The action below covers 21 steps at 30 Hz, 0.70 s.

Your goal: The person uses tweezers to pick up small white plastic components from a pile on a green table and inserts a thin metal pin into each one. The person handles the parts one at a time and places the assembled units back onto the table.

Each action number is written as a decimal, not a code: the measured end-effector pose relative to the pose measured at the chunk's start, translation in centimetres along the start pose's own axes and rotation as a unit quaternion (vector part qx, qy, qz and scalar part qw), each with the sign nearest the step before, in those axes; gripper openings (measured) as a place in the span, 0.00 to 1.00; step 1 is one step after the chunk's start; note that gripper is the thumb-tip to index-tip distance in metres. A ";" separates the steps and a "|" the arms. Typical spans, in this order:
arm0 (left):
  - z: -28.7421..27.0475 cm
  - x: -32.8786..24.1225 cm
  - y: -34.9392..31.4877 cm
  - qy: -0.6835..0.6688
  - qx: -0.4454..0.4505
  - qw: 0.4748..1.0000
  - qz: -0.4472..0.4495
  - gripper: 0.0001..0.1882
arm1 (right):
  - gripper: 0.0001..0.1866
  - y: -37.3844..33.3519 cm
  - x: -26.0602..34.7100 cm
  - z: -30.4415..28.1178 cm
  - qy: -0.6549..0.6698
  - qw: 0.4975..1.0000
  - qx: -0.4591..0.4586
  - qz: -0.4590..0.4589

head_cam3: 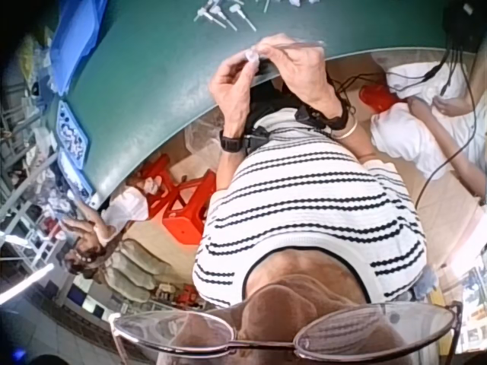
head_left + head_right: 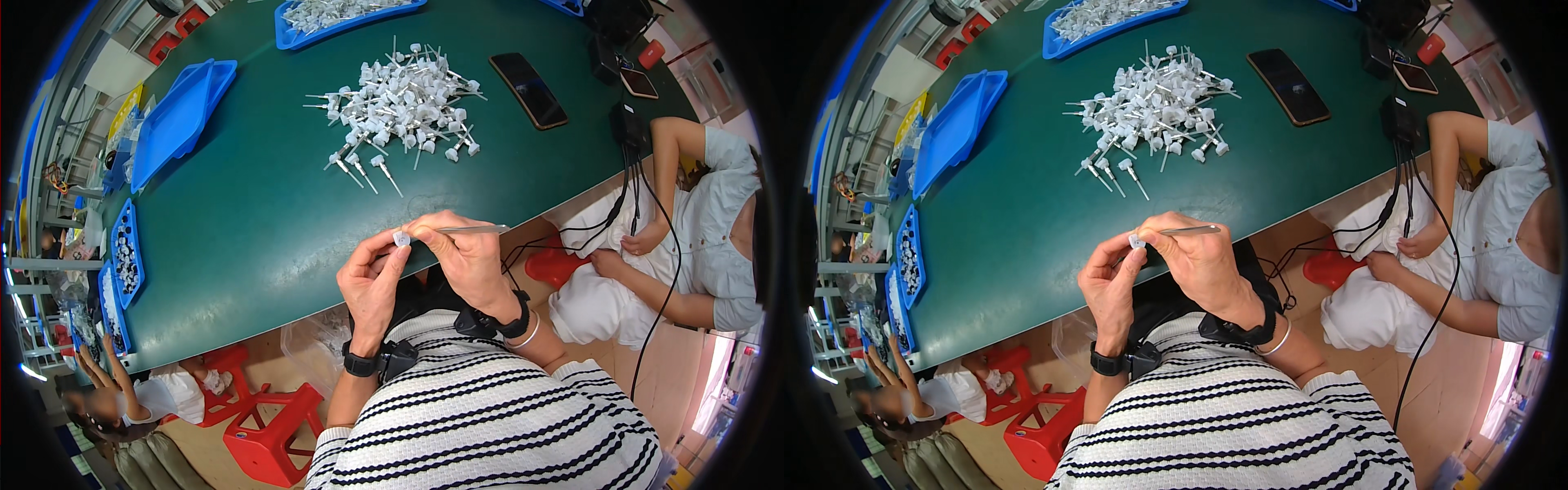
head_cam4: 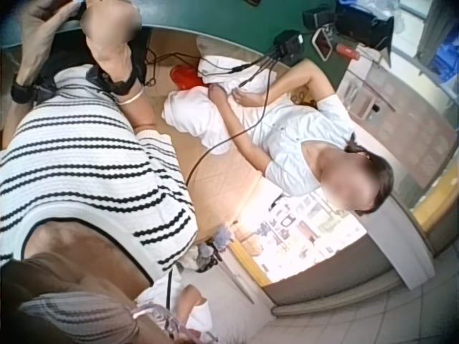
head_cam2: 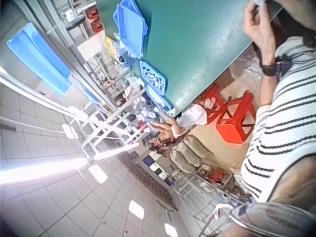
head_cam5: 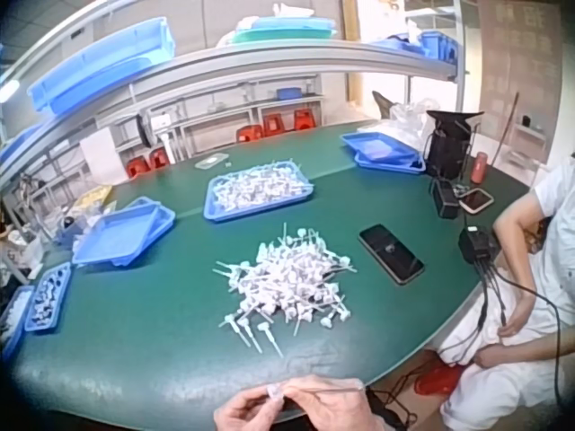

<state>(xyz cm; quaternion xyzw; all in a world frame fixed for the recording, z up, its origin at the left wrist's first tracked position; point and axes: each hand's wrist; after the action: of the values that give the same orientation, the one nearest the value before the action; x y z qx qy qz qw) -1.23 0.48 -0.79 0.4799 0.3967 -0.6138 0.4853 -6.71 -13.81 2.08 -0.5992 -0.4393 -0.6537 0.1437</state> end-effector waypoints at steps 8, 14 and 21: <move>-0.1 0.3 0.2 0.001 -0.018 1.000 0.002 0.14 | 0.07 0.7 0.2 0.7 -0.018 0.999 -0.007 -0.039; 0.0 0.2 0.2 -0.068 -0.023 0.997 -0.033 0.15 | 0.07 -0.2 -0.7 1.3 0.010 0.997 -0.073 -0.021; 0.0 0.5 0.1 -0.065 -0.026 0.997 -0.023 0.14 | 0.09 -0.4 -0.1 1.0 -0.005 0.999 -0.040 0.004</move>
<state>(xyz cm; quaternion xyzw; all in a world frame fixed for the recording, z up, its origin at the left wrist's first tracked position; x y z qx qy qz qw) -1.18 0.31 -1.31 0.4172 0.3909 -0.6440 0.5084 -6.30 -12.88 1.68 -0.6097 -0.4115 -0.6667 0.1202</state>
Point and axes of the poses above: each hand's wrist, its own y-axis towards the middle knuckle, its own z-axis out of the palm, x = y × z, and after that the axes turned 13 degrees about -x, right-handed
